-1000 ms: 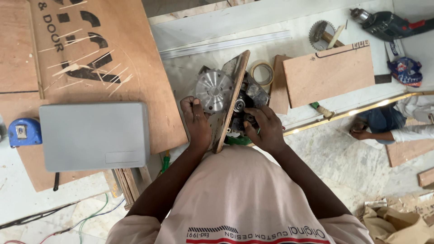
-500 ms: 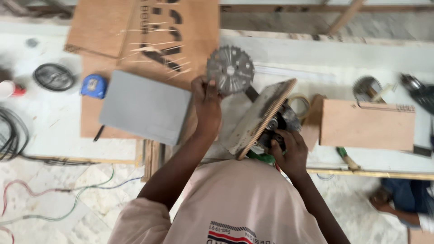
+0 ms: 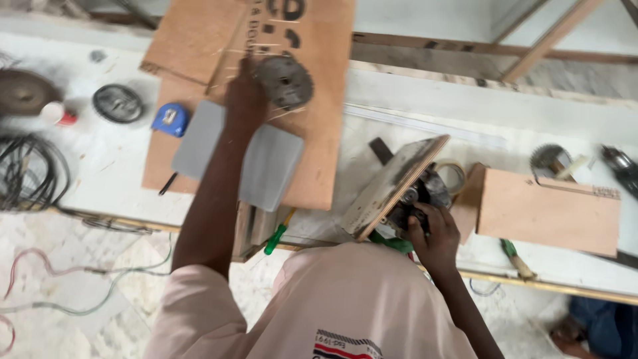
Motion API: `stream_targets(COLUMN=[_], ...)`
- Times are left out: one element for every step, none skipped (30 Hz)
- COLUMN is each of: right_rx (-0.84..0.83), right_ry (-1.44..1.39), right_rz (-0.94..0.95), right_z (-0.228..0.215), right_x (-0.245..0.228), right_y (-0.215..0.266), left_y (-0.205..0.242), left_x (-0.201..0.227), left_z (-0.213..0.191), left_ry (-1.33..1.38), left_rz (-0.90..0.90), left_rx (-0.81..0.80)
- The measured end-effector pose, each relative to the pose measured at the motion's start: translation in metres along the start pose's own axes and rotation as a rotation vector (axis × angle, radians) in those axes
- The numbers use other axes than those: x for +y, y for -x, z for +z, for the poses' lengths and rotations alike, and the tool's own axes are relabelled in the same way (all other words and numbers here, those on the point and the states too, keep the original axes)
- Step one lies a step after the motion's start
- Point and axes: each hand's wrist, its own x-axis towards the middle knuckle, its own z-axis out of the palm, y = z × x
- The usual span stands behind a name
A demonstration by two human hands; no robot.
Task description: The person sits on the floor and applies tape to a wooden board. They then pick up a circular saw, plug it in, and use a screwdriver and pliers to remove the blade and disassemble the saw's housing.
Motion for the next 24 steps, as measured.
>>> stream_targets(right_rx=[0.0,0.005,0.01,0.016,0.021,0.028,0.037,0.066,0.096,0.12,0.146,0.168,0.221,0.269,0.317,0.333,0.349,0.37,0.392,0.414,0.436,0.423,0.41,0.39], right_ry=[-0.016,-0.021,-0.026,-0.01,0.007,-0.014,-0.034,-0.076,-0.116,-0.146,-0.176,-0.217,-0.221,-0.229,-0.236,-0.203,-0.171,-0.14,-0.069,0.004,0.077,0.114,0.15,0.181], right_rz=[-0.001,0.007,0.015,0.021,0.027,0.053,0.077,0.081,0.083,0.178,0.272,0.364,0.416,0.459,0.501,0.624,0.747,0.863,0.839,0.815,0.79,0.787,0.785,0.78], right_z=[0.001,0.0,0.001,0.002,0.004,0.003,0.002,0.0,-0.003,-0.004,-0.006,-0.012,-0.019,-0.022,-0.024,-0.023,-0.023,-0.023,-0.021,-0.016,-0.011,-0.007,-0.002,0.001], right_x=[0.001,0.003,0.006,0.008,0.012,0.015,0.016,0.017,0.015,0.014,0.012,0.013,0.015,0.019,0.025,0.034,0.044,0.058,0.075,0.094,0.112,0.129,0.143,0.156], right_y=[-0.001,0.001,0.001,0.002,0.0,0.002,0.004,0.003,0.005,0.007,0.012,0.019,0.028,0.035,0.045,0.056,0.069,0.081,0.093,0.103,0.113,0.12,0.124,0.125], left_y=[-0.001,-0.003,0.004,0.017,0.032,0.046,0.062,0.085,0.11,0.132,0.147,0.161,0.17,0.178,0.186,0.193,0.198,0.199,0.201,0.203,0.204,0.204,0.205,0.205], left_x=[0.002,0.014,0.03,0.048,0.071,0.096,0.126,0.156,0.185,0.203,0.215,0.224,0.228,0.228,0.227,0.224,0.221,0.219,0.219,0.219,0.22,0.223,0.226,0.229], left_z=[-0.007,-0.013,-0.025,-0.041,-0.051,-0.057,-0.051,-0.04,-0.025,-0.015,-0.003,0.01,0.022,0.033,0.043,0.052,0.057,0.062,0.063,0.065,0.066,0.065,0.065,0.063], left_ry=[-0.246,-0.616,-0.546,-0.463,-0.394,-0.313,-0.029,0.238,0.289,0.326,0.32,0.311,0.329,0.343,0.356,0.349,0.343,0.339,0.345,0.353,0.36,0.36,0.361,0.357], left_rz=[-0.069,0.048,0.058,0.077,0.232,0.39,0.282,0.154,0.084,0.012,0.149,0.281,0.241,0.195,0.148,0.181,0.212,0.251,0.241,0.233,0.225,0.214,0.203,0.184], left_rx=[-0.06,-0.112,-0.018,0.06,0.044,0.016,-0.13,-0.279,-0.455,-0.621,-0.655,-0.685,-0.74,-0.786,-0.832,-0.806,-0.779,-0.746,-0.749,-0.751,-0.753,-0.745,-0.738,-0.727])
